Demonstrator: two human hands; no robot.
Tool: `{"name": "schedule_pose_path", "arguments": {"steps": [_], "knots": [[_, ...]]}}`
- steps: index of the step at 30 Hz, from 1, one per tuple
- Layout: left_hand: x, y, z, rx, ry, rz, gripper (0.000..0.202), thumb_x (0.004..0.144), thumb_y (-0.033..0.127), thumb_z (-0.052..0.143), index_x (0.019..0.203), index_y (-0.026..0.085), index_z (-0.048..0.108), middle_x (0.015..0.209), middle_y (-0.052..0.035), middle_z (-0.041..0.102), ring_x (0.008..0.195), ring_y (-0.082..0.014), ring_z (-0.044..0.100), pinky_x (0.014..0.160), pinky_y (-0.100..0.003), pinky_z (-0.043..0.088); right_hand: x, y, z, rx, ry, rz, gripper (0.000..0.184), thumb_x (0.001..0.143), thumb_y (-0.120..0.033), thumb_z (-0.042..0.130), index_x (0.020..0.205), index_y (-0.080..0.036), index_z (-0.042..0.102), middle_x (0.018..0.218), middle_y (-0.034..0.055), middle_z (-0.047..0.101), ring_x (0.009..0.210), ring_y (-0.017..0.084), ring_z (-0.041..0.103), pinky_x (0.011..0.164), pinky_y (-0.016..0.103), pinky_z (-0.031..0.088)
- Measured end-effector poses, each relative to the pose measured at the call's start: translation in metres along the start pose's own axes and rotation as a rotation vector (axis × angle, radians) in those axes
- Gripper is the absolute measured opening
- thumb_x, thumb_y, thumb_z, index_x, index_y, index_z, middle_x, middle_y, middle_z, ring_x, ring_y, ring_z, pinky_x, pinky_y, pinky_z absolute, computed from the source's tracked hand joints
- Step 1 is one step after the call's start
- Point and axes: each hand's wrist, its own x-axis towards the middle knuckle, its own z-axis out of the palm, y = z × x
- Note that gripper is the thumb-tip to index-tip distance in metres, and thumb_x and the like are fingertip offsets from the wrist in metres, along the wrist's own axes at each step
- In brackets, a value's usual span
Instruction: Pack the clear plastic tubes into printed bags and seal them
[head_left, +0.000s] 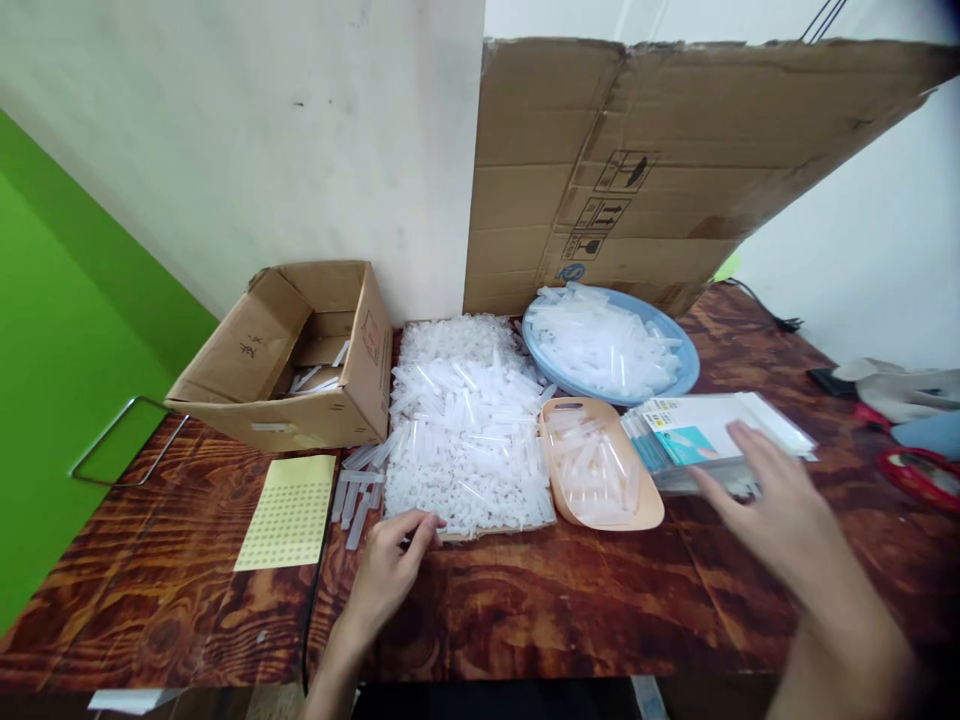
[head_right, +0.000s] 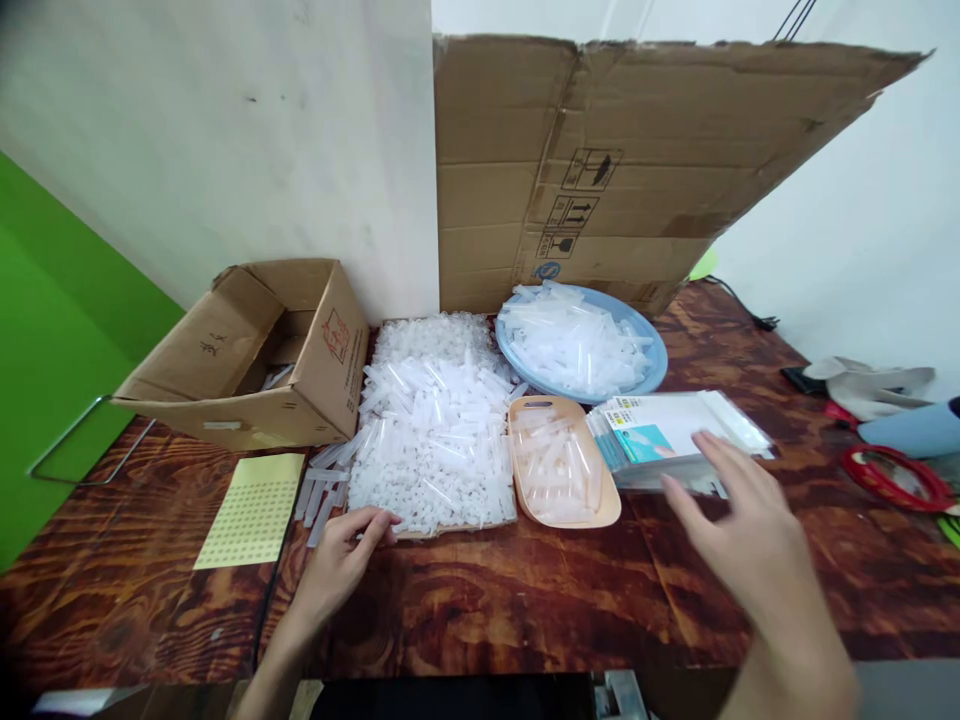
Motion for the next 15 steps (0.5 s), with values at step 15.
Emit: {"name": "schedule_pose_path", "arguments": {"steps": [15], "knots": [[0.017, 0.014, 0.044, -0.450, -0.110, -0.191, 0.052, 0.092, 0.062, 0.056, 0.109, 0.017, 0.075, 0.095, -0.0116, 0.079, 0.092, -0.0270, 0.072, 0.085, -0.035, 0.053, 0.010, -0.061, 0.051, 0.043, 0.451, -0.186, 0.025, 0.084, -0.007, 0.074, 0.108, -0.015, 0.073, 0.096, 0.0101, 0.079, 0.093, 0.028, 0.075, 0.096, 0.046, 0.057]]}}
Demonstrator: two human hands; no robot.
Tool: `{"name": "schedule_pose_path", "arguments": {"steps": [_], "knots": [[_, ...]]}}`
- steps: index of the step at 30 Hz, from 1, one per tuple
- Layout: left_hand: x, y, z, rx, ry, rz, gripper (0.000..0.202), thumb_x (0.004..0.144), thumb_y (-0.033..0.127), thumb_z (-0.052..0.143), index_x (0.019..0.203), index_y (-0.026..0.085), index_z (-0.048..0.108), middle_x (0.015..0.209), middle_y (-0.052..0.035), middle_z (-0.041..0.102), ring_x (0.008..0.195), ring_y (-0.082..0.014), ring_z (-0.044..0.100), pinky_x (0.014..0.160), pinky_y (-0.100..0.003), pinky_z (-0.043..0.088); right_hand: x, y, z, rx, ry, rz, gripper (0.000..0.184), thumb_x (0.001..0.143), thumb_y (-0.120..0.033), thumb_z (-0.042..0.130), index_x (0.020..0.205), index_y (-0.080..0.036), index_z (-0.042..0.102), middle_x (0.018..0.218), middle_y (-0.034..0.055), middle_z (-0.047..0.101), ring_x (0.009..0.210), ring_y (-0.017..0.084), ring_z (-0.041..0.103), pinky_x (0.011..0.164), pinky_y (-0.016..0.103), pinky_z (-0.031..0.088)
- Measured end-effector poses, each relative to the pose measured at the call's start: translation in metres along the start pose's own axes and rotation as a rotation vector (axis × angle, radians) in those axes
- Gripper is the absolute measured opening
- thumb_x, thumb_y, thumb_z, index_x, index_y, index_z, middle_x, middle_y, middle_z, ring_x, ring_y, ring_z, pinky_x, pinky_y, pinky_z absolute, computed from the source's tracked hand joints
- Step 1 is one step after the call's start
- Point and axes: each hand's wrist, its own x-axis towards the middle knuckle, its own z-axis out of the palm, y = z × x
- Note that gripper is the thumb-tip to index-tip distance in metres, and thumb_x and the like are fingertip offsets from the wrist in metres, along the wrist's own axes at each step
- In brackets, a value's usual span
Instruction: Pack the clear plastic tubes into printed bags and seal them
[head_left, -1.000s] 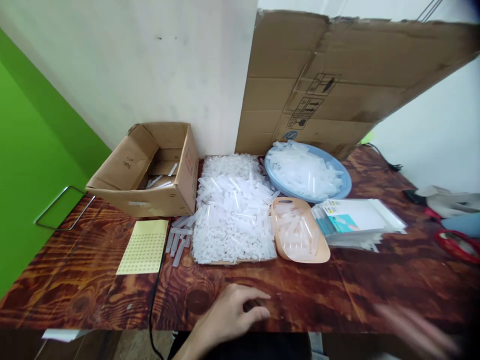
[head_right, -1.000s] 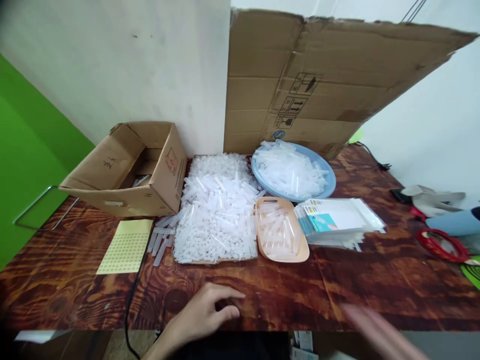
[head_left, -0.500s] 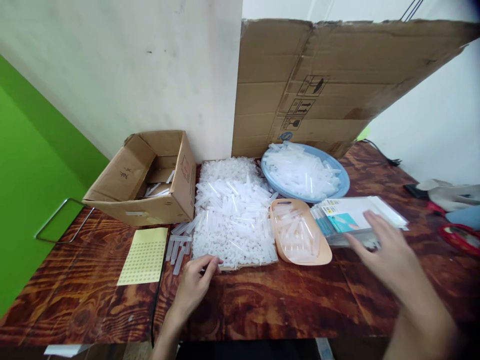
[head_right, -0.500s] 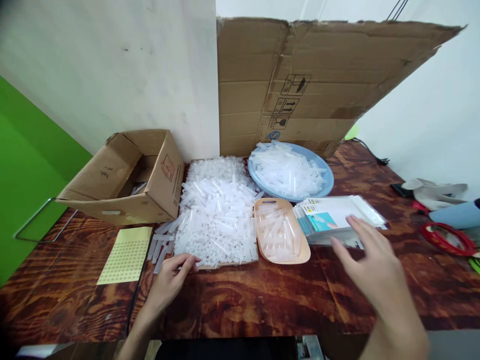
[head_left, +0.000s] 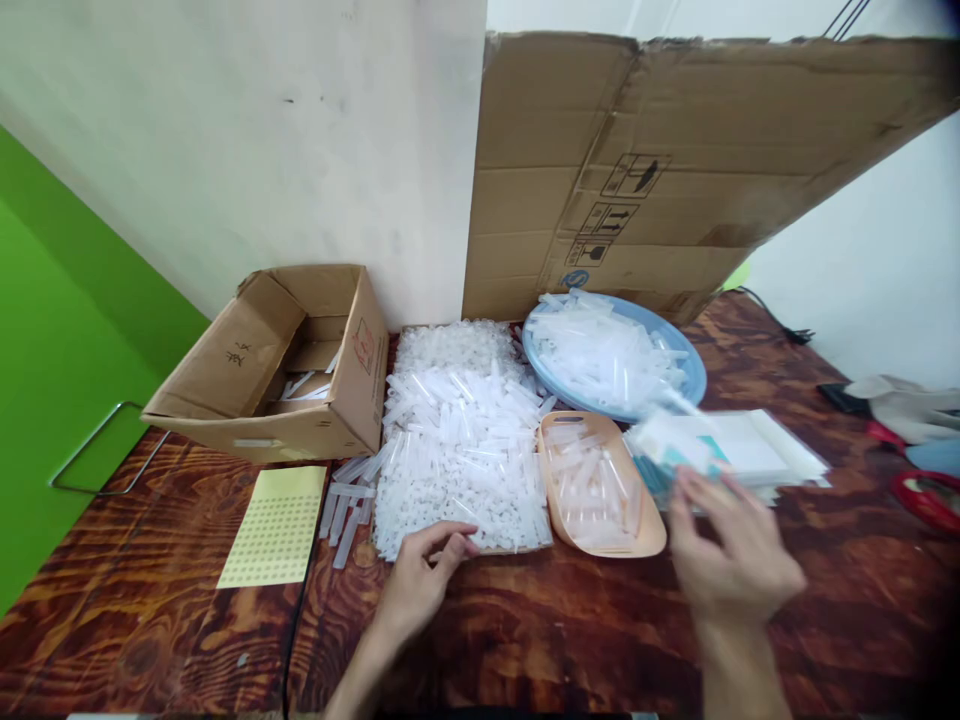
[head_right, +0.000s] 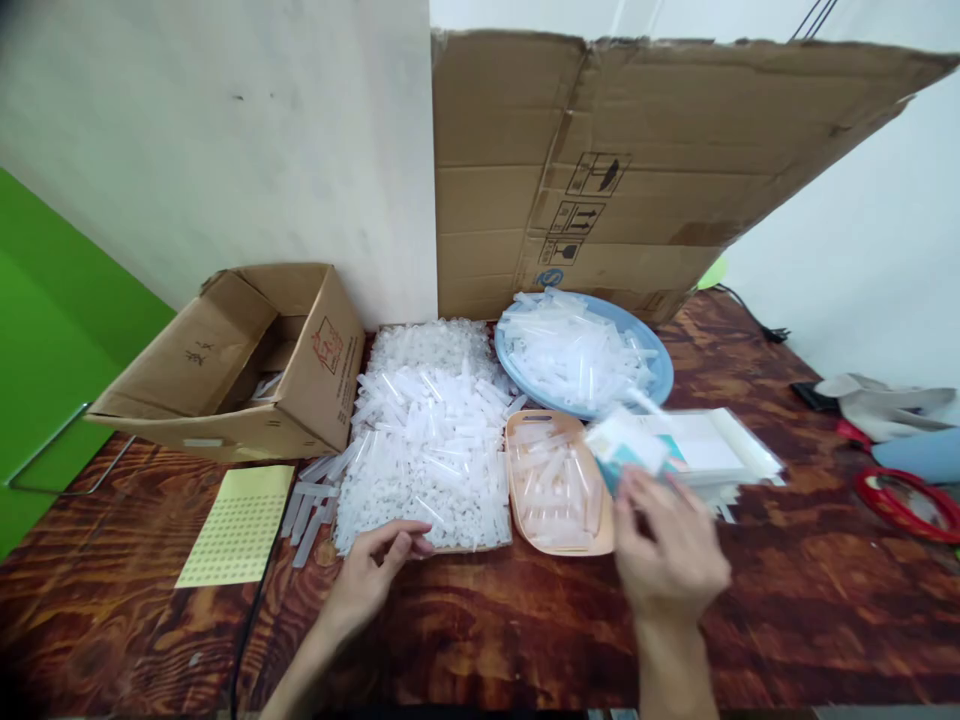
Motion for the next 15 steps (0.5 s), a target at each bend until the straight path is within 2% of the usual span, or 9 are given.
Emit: {"name": "schedule_pose_path", "arguments": {"steps": [1, 3, 5, 6, 8, 10, 12, 15], "knots": [[0.005, 0.002, 0.007, -0.145, -0.051, -0.014, 0.063, 0.089, 0.069, 0.055, 0.119, 0.016, 0.071, 0.102, -0.0139, 0.078, 0.097, -0.0287, 0.072, 0.088, -0.038, 0.054, 0.001, -0.023, 0.001, 0.121, -0.027, -0.014, 0.027, 0.084, -0.005, 0.073, 0.109, -0.017, 0.072, 0.097, 0.0087, 0.079, 0.098, 0.028, 0.074, 0.097, 0.046, 0.057], [0.015, 0.005, 0.016, -0.418, -0.096, -0.078, 0.080, 0.085, 0.079, 0.049, 0.129, 0.013, 0.066, 0.113, -0.0180, 0.076, 0.102, -0.0317, 0.072, 0.090, -0.043, 0.055, -0.001, -0.070, 0.003, 0.468, -0.237, -0.159, 0.029, 0.091, -0.003, 0.062, 0.113, -0.020, 0.070, 0.105, 0.0066, 0.078, 0.104, 0.024, 0.072, 0.102, 0.046, 0.054], [0.022, 0.008, 0.017, -0.551, -0.034, -0.169, 0.078, 0.084, 0.076, 0.055, 0.125, 0.011, 0.067, 0.110, -0.0185, 0.076, 0.098, -0.0321, 0.073, 0.086, -0.043, 0.057, -0.004, -0.103, 0.007, 0.729, -0.489, -0.283, 0.029, 0.097, -0.007, 0.054, 0.119, -0.021, 0.067, 0.114, 0.0062, 0.076, 0.113, 0.024, 0.068, 0.107, 0.049, 0.050], [0.024, 0.009, 0.014, -0.555, 0.018, -0.199, 0.070, 0.085, 0.070, 0.062, 0.120, 0.010, 0.069, 0.106, -0.0171, 0.077, 0.095, -0.0311, 0.074, 0.084, -0.041, 0.058, -0.006, -0.110, 0.010, 0.795, -0.533, -0.251, 0.026, 0.099, -0.012, 0.055, 0.120, -0.022, 0.067, 0.117, 0.0065, 0.075, 0.113, 0.024, 0.068, 0.106, 0.049, 0.051], [0.025, 0.009, 0.001, -0.498, 0.097, -0.200, 0.054, 0.084, 0.055, 0.073, 0.113, 0.010, 0.071, 0.099, -0.0131, 0.079, 0.089, -0.0281, 0.074, 0.079, -0.036, 0.058, -0.010, -0.102, 0.015, 0.759, -0.593, -0.071, 0.027, 0.099, -0.015, 0.053, 0.122, -0.023, 0.066, 0.116, 0.0087, 0.074, 0.111, 0.025, 0.067, 0.098, 0.046, 0.054], [0.022, 0.008, -0.016, -0.451, 0.112, -0.168, 0.045, 0.085, 0.049, 0.074, 0.108, 0.010, 0.071, 0.094, -0.0107, 0.079, 0.084, -0.0251, 0.073, 0.074, -0.032, 0.057, -0.013, -0.071, 0.023, 0.552, -0.628, 0.127, 0.030, 0.098, -0.010, 0.046, 0.114, -0.022, 0.068, 0.105, 0.0111, 0.073, 0.101, 0.028, 0.067, 0.089, 0.046, 0.055], [0.017, 0.006, -0.029, -0.429, 0.107, -0.167, 0.041, 0.086, 0.047, 0.073, 0.102, 0.009, 0.072, 0.087, -0.0090, 0.078, 0.075, -0.0213, 0.071, 0.068, -0.029, 0.054, -0.017, -0.035, 0.033, 0.362, -0.791, 0.114, 0.026, 0.091, -0.008, 0.048, 0.096, -0.020, 0.071, 0.092, 0.0113, 0.072, 0.088, 0.030, 0.067, 0.080, 0.048, 0.054], [0.008, 0.003, -0.038, -0.382, 0.079, -0.199, 0.040, 0.084, 0.048, 0.075, 0.091, 0.009, 0.072, 0.075, -0.0065, 0.074, 0.062, -0.0159, 0.065, 0.060, -0.025, 0.050, -0.020, 0.001, 0.048, 0.323, -1.017, 0.037, 0.021, 0.084, -0.007, 0.054, 0.088, -0.019, 0.070, 0.091, 0.0105, 0.069, 0.086, 0.028, 0.067, 0.078, 0.041, 0.054]]}}
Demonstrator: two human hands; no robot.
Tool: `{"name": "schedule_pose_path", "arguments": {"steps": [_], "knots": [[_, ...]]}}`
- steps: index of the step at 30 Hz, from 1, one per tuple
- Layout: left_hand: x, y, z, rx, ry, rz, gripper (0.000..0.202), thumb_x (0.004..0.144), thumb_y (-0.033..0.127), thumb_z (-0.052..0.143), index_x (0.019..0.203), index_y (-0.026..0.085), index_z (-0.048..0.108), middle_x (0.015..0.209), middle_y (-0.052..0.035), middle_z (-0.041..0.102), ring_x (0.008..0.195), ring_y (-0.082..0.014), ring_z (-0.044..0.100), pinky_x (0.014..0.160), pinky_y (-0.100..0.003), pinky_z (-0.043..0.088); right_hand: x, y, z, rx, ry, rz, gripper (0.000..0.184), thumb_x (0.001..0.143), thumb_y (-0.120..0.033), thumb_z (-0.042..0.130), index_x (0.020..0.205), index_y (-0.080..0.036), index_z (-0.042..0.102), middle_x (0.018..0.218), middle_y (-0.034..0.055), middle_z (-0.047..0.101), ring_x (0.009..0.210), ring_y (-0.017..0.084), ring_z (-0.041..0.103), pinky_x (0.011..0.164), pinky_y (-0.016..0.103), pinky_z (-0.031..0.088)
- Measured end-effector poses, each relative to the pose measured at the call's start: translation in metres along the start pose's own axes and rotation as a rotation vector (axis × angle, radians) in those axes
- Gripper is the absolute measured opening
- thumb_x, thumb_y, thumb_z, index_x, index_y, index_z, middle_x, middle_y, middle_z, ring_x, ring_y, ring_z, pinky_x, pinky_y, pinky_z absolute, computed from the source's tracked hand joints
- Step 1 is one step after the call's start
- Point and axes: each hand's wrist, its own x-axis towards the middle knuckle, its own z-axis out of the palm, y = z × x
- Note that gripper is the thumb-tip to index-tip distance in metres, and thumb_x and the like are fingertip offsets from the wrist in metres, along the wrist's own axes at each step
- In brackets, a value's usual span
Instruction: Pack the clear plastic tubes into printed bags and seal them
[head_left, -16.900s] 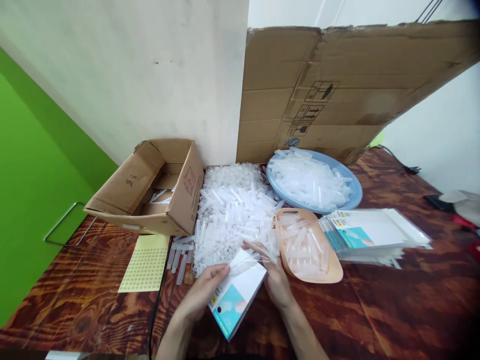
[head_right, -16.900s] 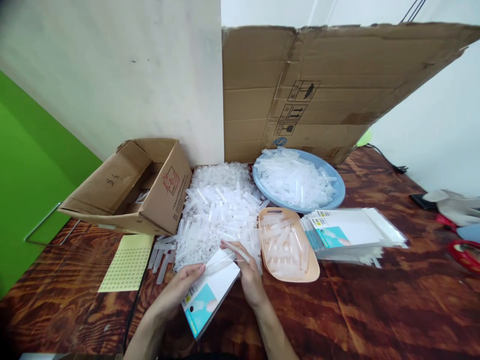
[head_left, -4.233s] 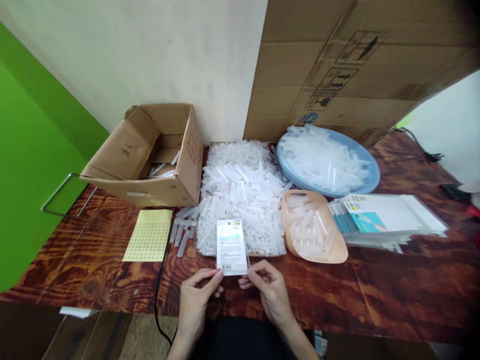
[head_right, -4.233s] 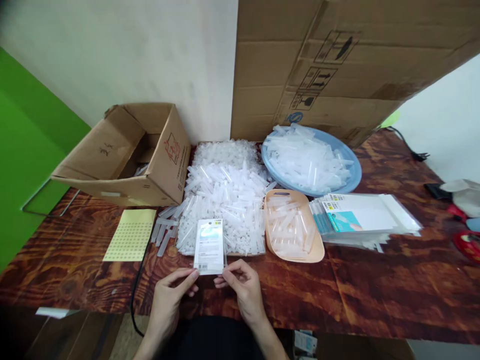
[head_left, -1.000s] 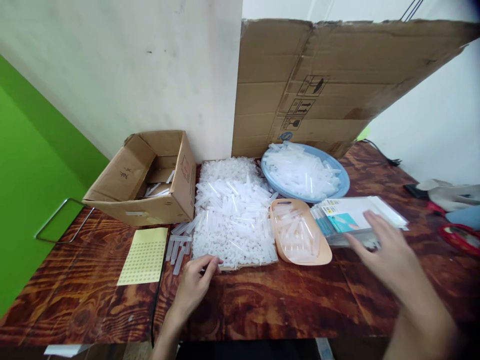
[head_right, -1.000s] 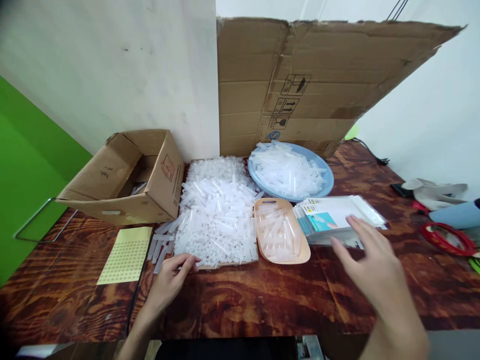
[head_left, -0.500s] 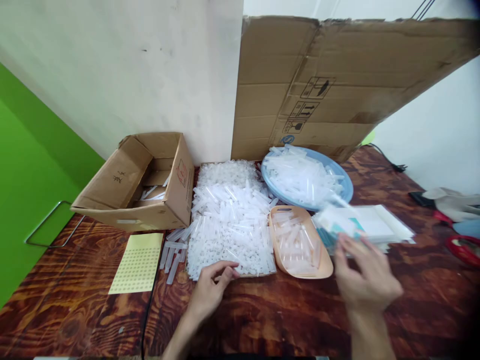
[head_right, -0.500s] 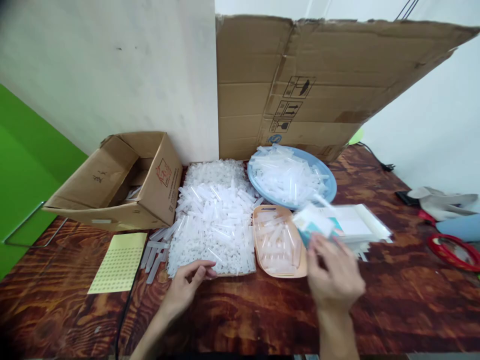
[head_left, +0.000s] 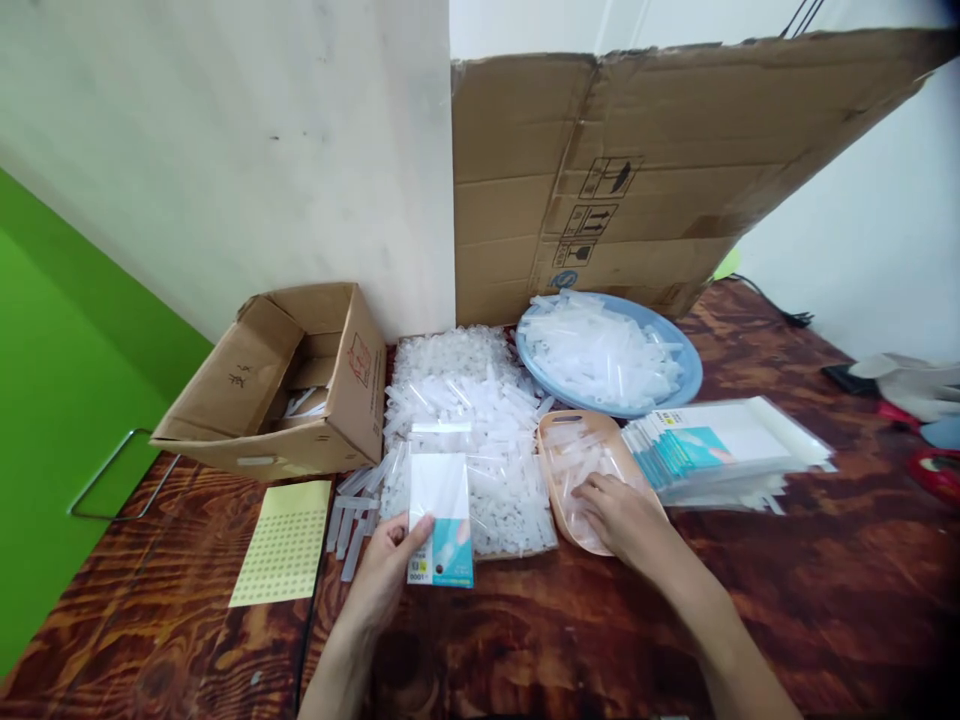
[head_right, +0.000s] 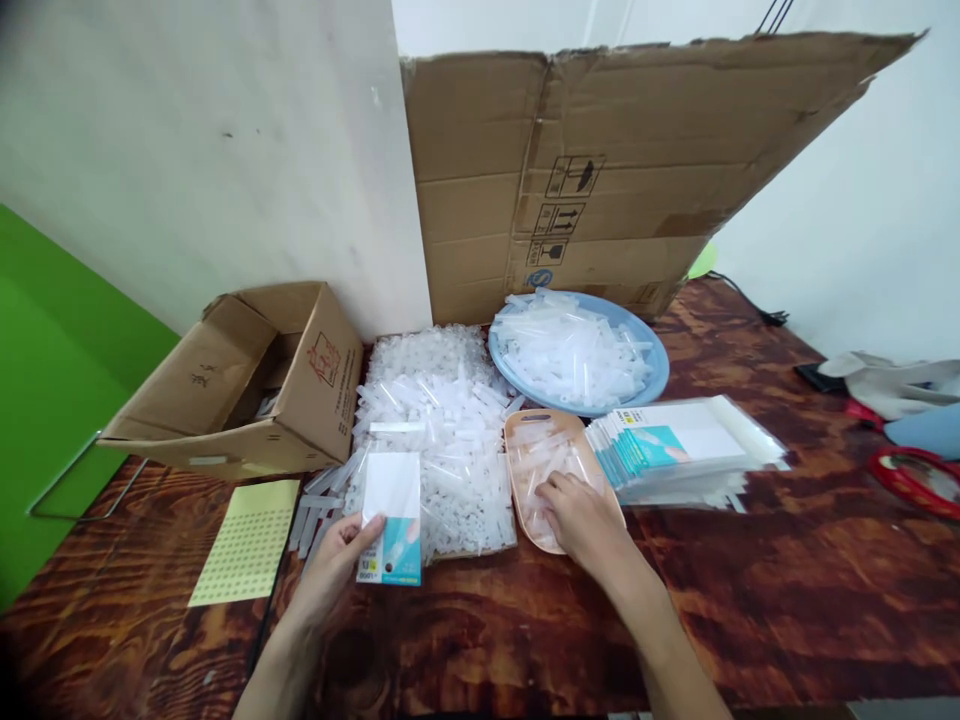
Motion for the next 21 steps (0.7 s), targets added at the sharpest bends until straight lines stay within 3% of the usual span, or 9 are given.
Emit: {"name": "schedule_pose_path", "arguments": {"steps": [3, 6, 9, 11, 14, 18, 21], "knots": [[-0.004, -0.004, 0.000, 0.092, -0.039, -0.011, 0.043, 0.082, 0.052, 0.076, 0.085, 0.009, 0.072, 0.071, -0.0048, 0.071, 0.060, -0.0139, 0.060, 0.058, -0.023, 0.045, 0.008, 0.009, -0.004, 0.083, -0.010, -0.022, 0.018, 0.084, -0.008, 0.054, 0.089, -0.020, 0.067, 0.094, 0.0101, 0.069, 0.090, 0.026, 0.067, 0.080, 0.037, 0.054], [-0.008, -0.006, 0.003, 0.164, -0.112, -0.012, 0.044, 0.081, 0.054, 0.075, 0.081, 0.010, 0.071, 0.069, -0.0035, 0.067, 0.060, -0.0131, 0.058, 0.057, -0.021, 0.042, 0.014, -0.005, -0.016, 0.268, 0.247, 0.107, 0.007, 0.088, -0.022, 0.060, 0.094, -0.020, 0.064, 0.087, 0.0081, 0.068, 0.082, 0.025, 0.067, 0.076, 0.037, 0.054], [-0.014, -0.004, 0.008, 0.183, -0.234, -0.071, 0.047, 0.079, 0.057, 0.075, 0.081, 0.010, 0.072, 0.069, -0.0040, 0.067, 0.059, -0.0134, 0.057, 0.055, -0.021, 0.039, 0.019, -0.040, -0.021, 0.809, 0.451, 0.240, 0.040, 0.089, -0.038, 0.067, 0.122, -0.022, 0.052, 0.083, 0.0041, 0.067, 0.070, 0.022, 0.067, 0.064, 0.034, 0.056], [-0.017, -0.002, 0.013, 0.183, -0.301, -0.125, 0.049, 0.078, 0.058, 0.076, 0.082, 0.010, 0.073, 0.069, -0.0051, 0.067, 0.058, -0.0138, 0.057, 0.055, -0.021, 0.039, 0.021, -0.069, -0.012, 1.201, 0.391, 0.217, 0.050, 0.089, -0.042, 0.068, 0.129, -0.024, 0.044, 0.081, 0.0029, 0.068, 0.063, 0.021, 0.066, 0.058, 0.032, 0.055], [-0.021, 0.002, 0.019, 0.155, -0.332, -0.175, 0.050, 0.076, 0.059, 0.078, 0.081, 0.010, 0.073, 0.069, -0.0054, 0.068, 0.056, -0.0129, 0.056, 0.054, -0.021, 0.037, 0.020, -0.100, 0.011, 1.443, 0.344, 0.237, 0.046, 0.085, -0.044, 0.074, 0.120, -0.026, 0.050, 0.082, 0.0017, 0.069, 0.063, 0.020, 0.065, 0.059, 0.030, 0.054], [-0.025, -0.001, 0.017, 0.080, -0.189, -0.197, 0.053, 0.073, 0.063, 0.078, 0.073, 0.011, 0.070, 0.058, -0.0002, 0.059, 0.048, -0.0087, 0.045, 0.049, -0.019, 0.030, 0.007, -0.114, 0.028, 1.361, 0.202, 0.176, 0.023, 0.095, -0.044, 0.063, 0.103, -0.023, 0.069, 0.092, 0.0059, 0.072, 0.088, 0.025, 0.069, 0.082, 0.037, 0.054], [-0.029, -0.007, 0.007, 0.104, -0.123, -0.208, 0.051, 0.072, 0.062, 0.078, 0.073, 0.011, 0.070, 0.059, -0.0002, 0.059, 0.050, -0.0095, 0.045, 0.050, -0.020, 0.030, -0.008, -0.123, 0.021, 1.203, 0.036, -0.002, 0.039, 0.103, -0.048, 0.046, 0.104, -0.027, 0.078, 0.125, 0.0077, 0.066, 0.119, 0.030, 0.060, 0.103, 0.043, 0.046]]}}
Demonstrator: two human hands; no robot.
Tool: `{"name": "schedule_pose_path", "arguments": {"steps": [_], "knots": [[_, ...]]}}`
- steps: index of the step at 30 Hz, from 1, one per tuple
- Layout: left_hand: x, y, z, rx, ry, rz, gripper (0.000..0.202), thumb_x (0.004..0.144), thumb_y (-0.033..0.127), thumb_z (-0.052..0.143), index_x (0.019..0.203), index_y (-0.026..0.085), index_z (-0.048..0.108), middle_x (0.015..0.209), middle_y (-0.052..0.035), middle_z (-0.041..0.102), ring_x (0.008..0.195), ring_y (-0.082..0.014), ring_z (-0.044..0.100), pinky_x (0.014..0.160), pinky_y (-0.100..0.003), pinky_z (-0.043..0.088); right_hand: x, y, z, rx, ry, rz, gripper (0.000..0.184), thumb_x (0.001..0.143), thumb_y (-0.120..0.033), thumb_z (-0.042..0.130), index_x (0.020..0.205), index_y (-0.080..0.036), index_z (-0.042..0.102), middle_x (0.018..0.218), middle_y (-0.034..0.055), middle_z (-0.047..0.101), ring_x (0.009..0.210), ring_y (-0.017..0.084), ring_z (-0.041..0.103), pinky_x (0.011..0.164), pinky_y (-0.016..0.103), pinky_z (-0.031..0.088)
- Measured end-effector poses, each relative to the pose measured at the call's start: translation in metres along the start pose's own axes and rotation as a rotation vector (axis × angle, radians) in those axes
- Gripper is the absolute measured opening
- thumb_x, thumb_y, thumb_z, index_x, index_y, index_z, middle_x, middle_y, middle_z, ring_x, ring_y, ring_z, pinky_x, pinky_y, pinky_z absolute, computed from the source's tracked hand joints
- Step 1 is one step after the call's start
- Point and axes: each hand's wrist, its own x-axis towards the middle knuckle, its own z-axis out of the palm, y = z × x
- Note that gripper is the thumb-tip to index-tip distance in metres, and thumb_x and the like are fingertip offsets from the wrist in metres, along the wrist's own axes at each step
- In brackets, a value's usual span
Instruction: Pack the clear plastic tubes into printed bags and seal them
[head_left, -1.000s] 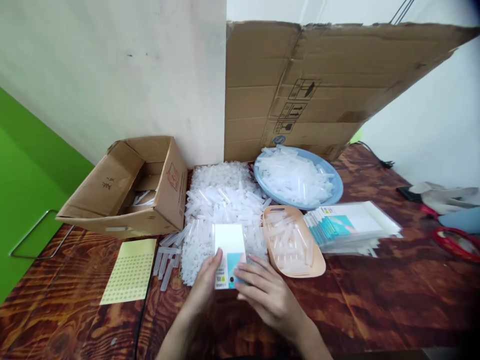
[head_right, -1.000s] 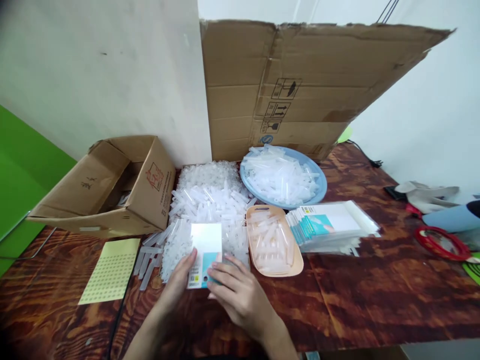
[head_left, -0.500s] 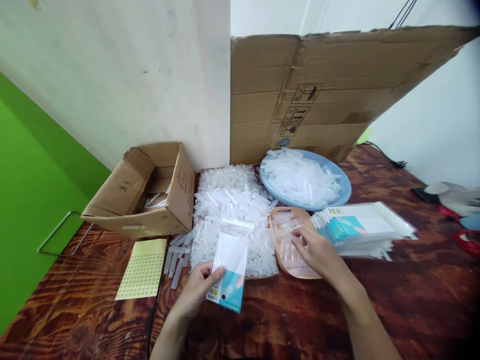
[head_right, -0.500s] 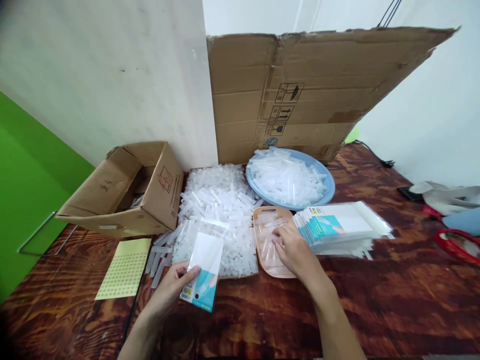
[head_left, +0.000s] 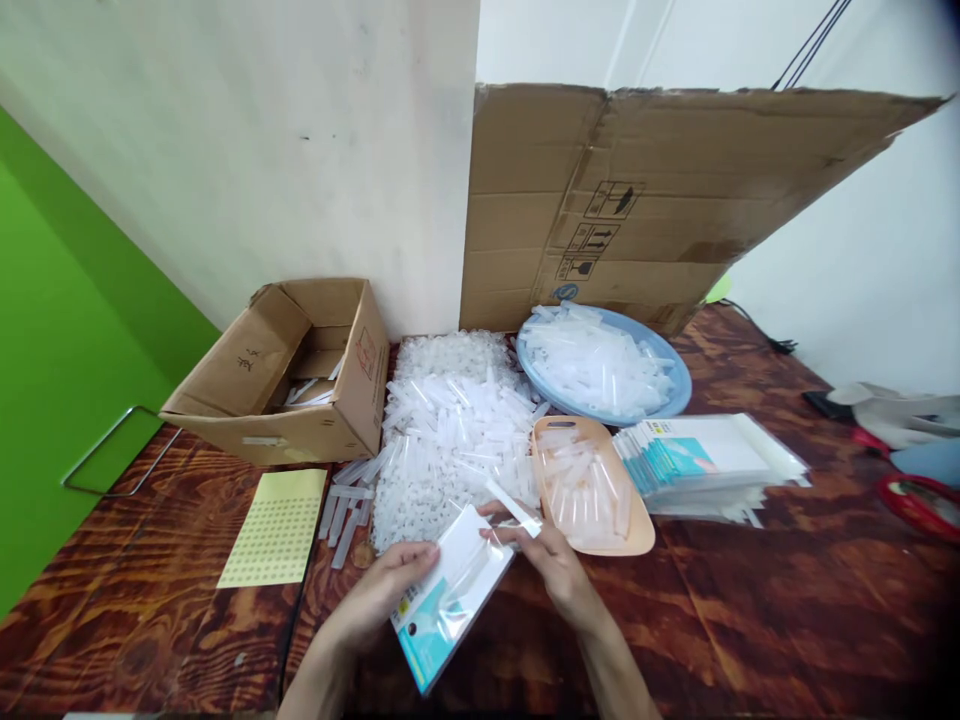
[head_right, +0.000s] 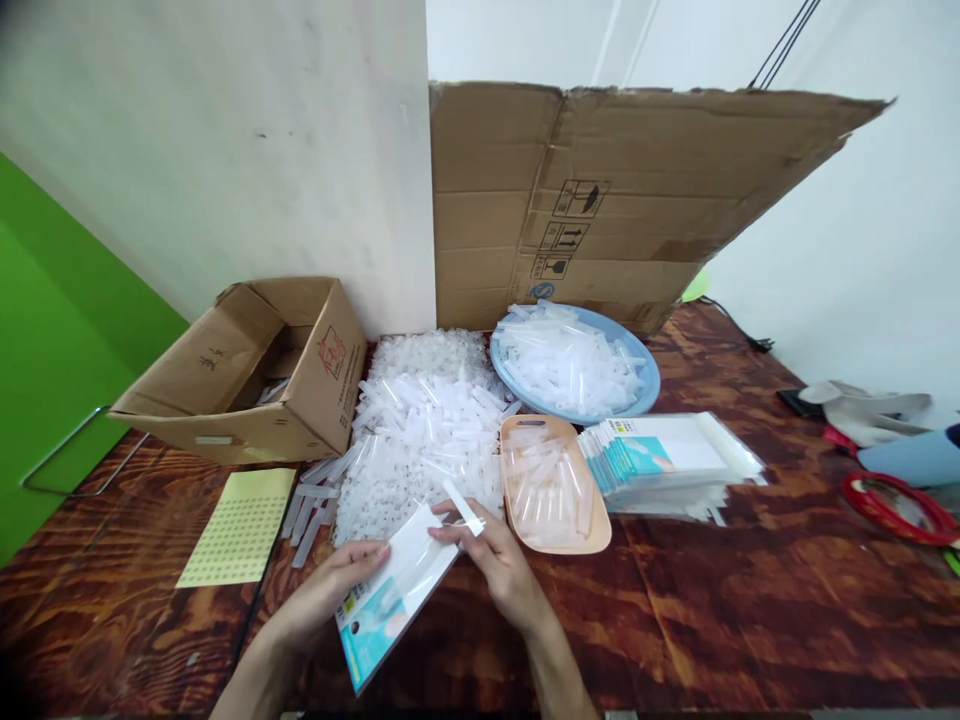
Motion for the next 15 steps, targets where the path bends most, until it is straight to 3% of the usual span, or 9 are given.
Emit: {"name": "schedule_pose_path", "arguments": {"steps": [2, 5, 10, 12, 15], "knots": [[-0.003, -0.005, -0.007, 0.040, -0.006, -0.016, 0.051, 0.074, 0.062, 0.077, 0.078, 0.012, 0.072, 0.064, -0.0018, 0.062, 0.053, -0.0112, 0.048, 0.051, -0.021, 0.032, -0.007, -0.009, 0.003, -0.069, -0.097, -0.022, 0.046, 0.105, -0.050, 0.037, 0.109, -0.030, 0.078, 0.136, 0.0055, 0.059, 0.125, 0.030, 0.055, 0.107, 0.043, 0.043], [-0.007, -0.009, -0.019, 0.204, -0.083, 0.034, 0.052, 0.084, 0.064, 0.066, 0.082, 0.011, 0.072, 0.068, -0.0020, 0.062, 0.058, -0.0121, 0.049, 0.053, -0.021, 0.031, -0.007, -0.011, 0.001, -0.142, -0.158, -0.012, 0.047, 0.106, -0.048, 0.034, 0.110, -0.027, 0.076, 0.137, 0.0065, 0.057, 0.122, 0.028, 0.057, 0.105, 0.041, 0.046], [-0.016, -0.006, -0.024, 0.766, -0.130, 0.182, 0.045, 0.093, 0.055, 0.058, 0.078, 0.015, 0.072, 0.070, 0.0000, 0.066, 0.065, -0.0151, 0.055, 0.059, -0.022, 0.035, 0.025, 0.006, -0.011, -0.555, 0.081, -0.043, 0.025, 0.105, -0.029, 0.045, 0.096, -0.020, 0.066, 0.097, 0.0074, 0.066, 0.092, 0.024, 0.064, 0.086, 0.036, 0.051], [-0.020, -0.004, -0.018, 0.930, -0.088, 0.301, 0.034, 0.092, 0.049, 0.064, 0.085, 0.018, 0.075, 0.082, -0.0020, 0.071, 0.078, -0.0193, 0.063, 0.070, -0.024, 0.042, 0.039, 0.011, -0.005, -0.794, 0.062, -0.075, 0.014, 0.102, -0.019, 0.049, 0.098, -0.019, 0.063, 0.094, 0.0068, 0.064, 0.087, 0.023, 0.063, 0.081, 0.034, 0.051], [-0.019, 0.003, -0.006, 1.003, 0.006, 0.540, 0.024, 0.094, 0.042, 0.063, 0.105, 0.023, 0.075, 0.105, -0.0067, 0.072, 0.099, -0.0238, 0.064, 0.089, -0.030, 0.046, 0.054, 0.017, 0.016, -1.122, 0.077, -0.065, 0.013, 0.096, -0.008, 0.052, 0.098, -0.018, 0.060, 0.097, 0.0088, 0.062, 0.088, 0.025, 0.062, 0.078, 0.035, 0.051]]}}
